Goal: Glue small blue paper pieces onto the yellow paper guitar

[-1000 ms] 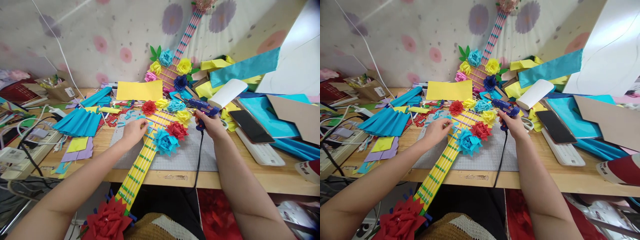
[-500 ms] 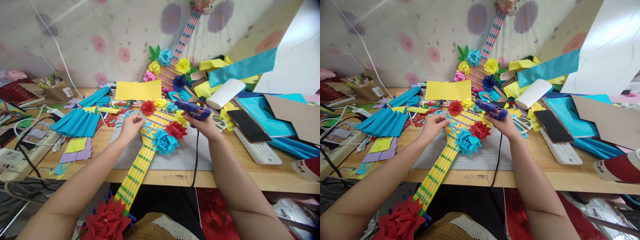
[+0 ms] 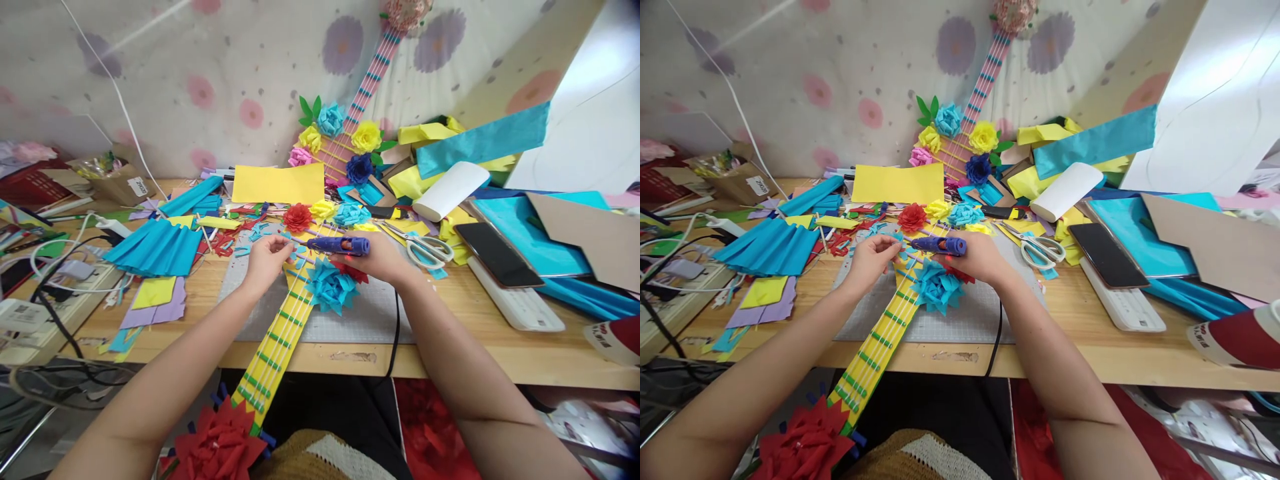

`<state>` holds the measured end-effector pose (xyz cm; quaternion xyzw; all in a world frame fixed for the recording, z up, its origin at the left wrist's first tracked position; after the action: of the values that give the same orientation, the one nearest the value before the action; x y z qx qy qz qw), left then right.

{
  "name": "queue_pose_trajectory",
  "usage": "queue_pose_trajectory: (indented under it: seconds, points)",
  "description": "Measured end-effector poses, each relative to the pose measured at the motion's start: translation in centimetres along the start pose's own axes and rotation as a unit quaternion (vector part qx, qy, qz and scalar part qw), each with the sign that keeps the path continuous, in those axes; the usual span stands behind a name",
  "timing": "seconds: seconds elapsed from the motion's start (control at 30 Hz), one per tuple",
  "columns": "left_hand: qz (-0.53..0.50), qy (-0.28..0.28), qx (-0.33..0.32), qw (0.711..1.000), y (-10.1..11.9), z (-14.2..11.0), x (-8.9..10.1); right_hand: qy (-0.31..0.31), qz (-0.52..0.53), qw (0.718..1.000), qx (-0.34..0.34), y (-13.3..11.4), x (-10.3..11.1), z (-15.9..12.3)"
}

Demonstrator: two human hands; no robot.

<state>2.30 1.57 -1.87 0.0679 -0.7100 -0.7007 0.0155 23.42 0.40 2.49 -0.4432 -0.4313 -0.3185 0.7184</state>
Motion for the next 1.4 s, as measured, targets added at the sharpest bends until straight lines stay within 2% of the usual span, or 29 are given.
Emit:
queue_pose_trajectory:
  seconds: [0.23,0.43,0.97,1.4]
  points:
    - [0.028,-0.004,-0.015,0.999,0.69,-0.65,-0.38,-0.019,0.021,0.999,0.021,-0.39,-0.03,0.06]
    - [0.029,-0.009,-0.026,0.999,0.82,-0.49,-0.37,-0.02,0.026,0.999,0.011,0.02,-0.29,0.14]
    - [0.032,-0.024,-0.051,0.998,0.81,-0.27,-0.45,0.015,0.013,1.0,0.006,0.41,-0.12,0.4]
    - [0.026,-0.023,-0.044,0.998,0.97,-0.27,-0.52,-0.004,0.003,1.0,0.005,0.22,-0.03,0.24]
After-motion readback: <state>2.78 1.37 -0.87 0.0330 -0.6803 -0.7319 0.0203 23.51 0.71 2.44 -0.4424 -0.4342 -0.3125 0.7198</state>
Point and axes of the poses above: each hand's wrist, its own z-axis towards the middle knuckle, its own x-axis out of the back of the hand, y = z × x, the point moved 5 cm from there along z, towards the middle knuckle, and after that the axes turned 14 degrees about -z, right-handed, at the moved point
